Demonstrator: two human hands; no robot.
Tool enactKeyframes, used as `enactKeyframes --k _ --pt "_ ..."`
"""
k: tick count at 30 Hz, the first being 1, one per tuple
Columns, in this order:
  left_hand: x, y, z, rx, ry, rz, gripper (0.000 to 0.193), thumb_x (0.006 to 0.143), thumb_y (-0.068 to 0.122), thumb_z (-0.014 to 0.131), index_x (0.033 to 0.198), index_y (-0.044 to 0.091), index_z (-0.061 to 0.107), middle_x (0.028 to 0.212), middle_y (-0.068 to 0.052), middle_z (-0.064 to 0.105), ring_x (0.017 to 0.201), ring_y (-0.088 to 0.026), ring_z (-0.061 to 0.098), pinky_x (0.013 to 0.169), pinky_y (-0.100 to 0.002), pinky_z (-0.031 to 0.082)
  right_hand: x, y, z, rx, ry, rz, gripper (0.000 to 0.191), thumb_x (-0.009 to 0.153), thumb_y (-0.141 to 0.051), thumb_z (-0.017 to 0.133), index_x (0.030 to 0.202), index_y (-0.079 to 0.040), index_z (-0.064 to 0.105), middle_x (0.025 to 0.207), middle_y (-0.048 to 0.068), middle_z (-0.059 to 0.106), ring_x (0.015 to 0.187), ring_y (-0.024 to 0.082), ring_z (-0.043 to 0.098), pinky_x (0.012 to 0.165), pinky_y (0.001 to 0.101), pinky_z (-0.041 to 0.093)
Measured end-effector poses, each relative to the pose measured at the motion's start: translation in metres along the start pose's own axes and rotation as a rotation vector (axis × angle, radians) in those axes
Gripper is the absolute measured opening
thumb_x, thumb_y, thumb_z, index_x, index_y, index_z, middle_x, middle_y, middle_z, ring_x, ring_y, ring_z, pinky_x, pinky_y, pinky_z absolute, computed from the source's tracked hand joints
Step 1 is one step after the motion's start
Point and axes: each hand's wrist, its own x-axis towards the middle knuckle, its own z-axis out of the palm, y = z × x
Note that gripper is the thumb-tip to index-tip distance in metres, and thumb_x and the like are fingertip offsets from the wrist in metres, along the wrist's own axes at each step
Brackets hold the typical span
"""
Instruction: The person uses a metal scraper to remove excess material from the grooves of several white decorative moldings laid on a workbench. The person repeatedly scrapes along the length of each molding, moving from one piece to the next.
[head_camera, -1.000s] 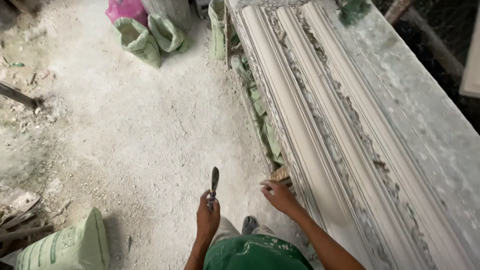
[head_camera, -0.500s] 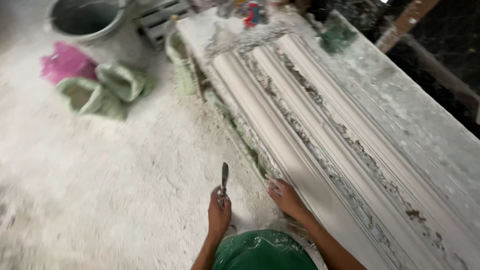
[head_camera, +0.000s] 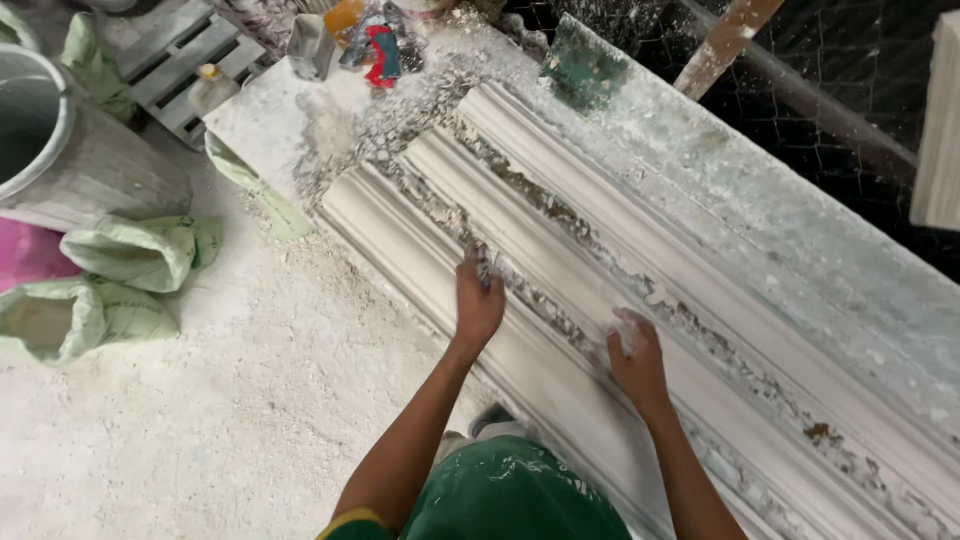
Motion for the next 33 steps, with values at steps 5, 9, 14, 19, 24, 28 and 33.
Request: enactKeyframes --k 5,9,14,19,24,28,33 --pt "0.106 0.018 0.089 -0.08 -0.005 -0.244 0.069 0.094 0.012 0.058 0.155 -0.006 0.03 0.122 -0.029 0.052 0.104 -0.042 0.059 0.092 -0.051 0.05 0.081 0.024 -0.005 -0.199 -0.028 -0.037 0.046 0.102 -0.03 0.059 0.142 -0.006 0.059 0.145 0.024 0.052 0.138 0.043 0.043 0.116 0.0532 0.033" --pt "0.165 0.021 0.129 -0.012 0.088 -0.308 0.067 0.092 0.007 0.054 0.151 -0.012 0.028 0.126 -0.039 0.048 0.107 -0.051 0.057 0.095 -0.054 0.05 0.116 0.033 -0.001 -0.252 -0.001 -0.095 0.045 0.1 -0.026 0.059 0.14 -0.006 0.06 0.147 0.028 0.05 0.141 0.048 0.038 0.118 0.0565 0.029" --pt "0.183 0.032 0.155 0.1 0.093 -0.349 0.068 0.092 0.004 0.052 0.151 -0.013 0.021 0.128 -0.045 0.044 0.107 -0.058 0.056 0.097 -0.057 0.05 0.141 0.044 0.007 -0.301 0.01 -0.132 0.045 0.1 -0.025 0.061 0.14 -0.004 0.059 0.146 0.029 0.051 0.142 0.047 0.037 0.121 0.0573 0.026" --pt "0.197 0.028 0.172 0.069 0.013 -0.544 0.076 0.091 0.008 0.053 0.152 -0.014 0.013 0.126 -0.047 0.043 0.104 -0.058 0.058 0.095 -0.056 0.051 0.162 0.045 0.02 -0.263 0.028 -0.078 0.04 0.102 -0.023 0.062 0.138 -0.005 0.062 0.148 0.027 0.052 0.144 0.046 0.036 0.121 0.0556 0.026" --pt "0.214 -0.01 0.186 0.403 -0.105 -0.157 0.057 0.099 0.007 0.051 0.124 -0.021 0.009 0.125 -0.05 0.051 0.086 -0.041 0.059 0.076 -0.046 0.053 0.156 0.035 0.023 -0.246 0.054 -0.034 0.039 0.102 -0.022 0.062 0.137 -0.005 0.062 0.147 0.025 0.053 0.144 0.042 0.038 0.121 0.0551 0.029" --pt "0.22 -0.016 0.181 1.042 -0.071 0.308 0.058 0.098 0.002 0.05 0.084 -0.022 0.0 0.132 -0.057 0.055 0.064 -0.022 0.054 0.053 -0.036 0.052 0.152 0.019 0.027 -0.174 0.073 0.067 0.035 0.103 -0.021 0.061 0.135 -0.006 0.063 0.147 0.023 0.053 0.143 0.041 0.038 0.118 0.0529 0.033" --pt "0.236 0.012 0.154 0.105 -0.138 -0.466 0.067 0.088 0.0 0.05 0.132 -0.023 0.006 0.098 -0.045 0.065 0.053 -0.02 0.052 0.046 -0.033 0.049 0.163 0.0 0.036 -0.07 0.107 0.125 0.033 0.102 -0.02 0.06 0.134 -0.01 0.063 0.147 0.021 0.052 0.141 0.039 0.04 0.09 0.046 0.043"
